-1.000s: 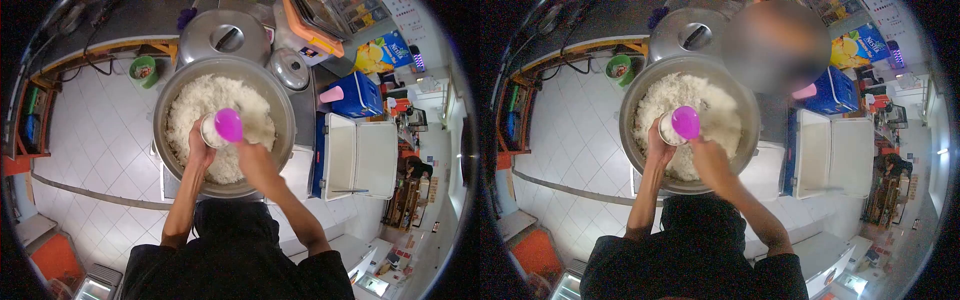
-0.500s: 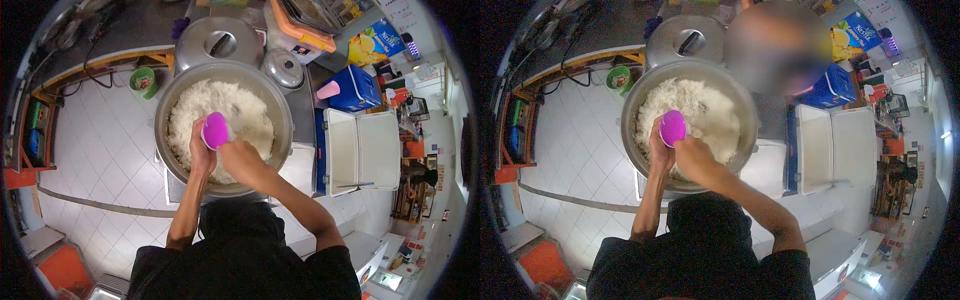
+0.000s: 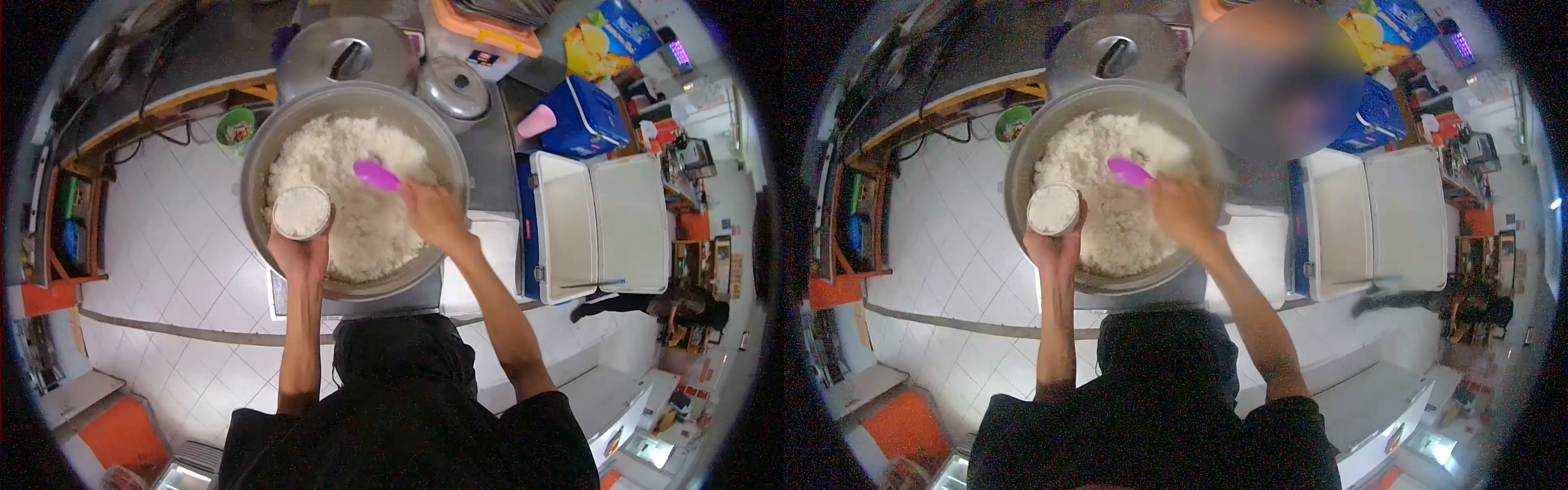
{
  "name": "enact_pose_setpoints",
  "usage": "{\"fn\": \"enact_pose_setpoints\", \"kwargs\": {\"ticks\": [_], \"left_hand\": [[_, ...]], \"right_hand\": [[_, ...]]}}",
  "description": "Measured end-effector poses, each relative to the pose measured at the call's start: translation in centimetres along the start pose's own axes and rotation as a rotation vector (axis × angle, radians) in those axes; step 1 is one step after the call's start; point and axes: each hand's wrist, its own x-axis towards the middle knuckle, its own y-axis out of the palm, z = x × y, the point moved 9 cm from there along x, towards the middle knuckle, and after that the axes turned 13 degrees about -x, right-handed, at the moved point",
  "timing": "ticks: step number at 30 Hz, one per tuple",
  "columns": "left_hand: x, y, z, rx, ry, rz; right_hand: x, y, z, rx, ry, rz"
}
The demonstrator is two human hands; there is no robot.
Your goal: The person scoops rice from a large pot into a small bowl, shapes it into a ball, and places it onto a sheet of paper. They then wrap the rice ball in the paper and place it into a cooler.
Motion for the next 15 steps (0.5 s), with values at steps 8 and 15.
{"fn": "enact_pose_setpoints", "kwargs": {"ticks": [8, 15], "left_hand": [[-14.7, 6.7, 12.0, 1.208, 0.560, 0.331], [-15.1, -7.9, 29.5, 1.526, 0.197, 0.881]], "right_hand": [[-14.8, 4.3, -7.6, 2.149, 0.550, 0.060], [-24.1, 6.4, -27.0, 1.988, 0.644, -0.052]]}}
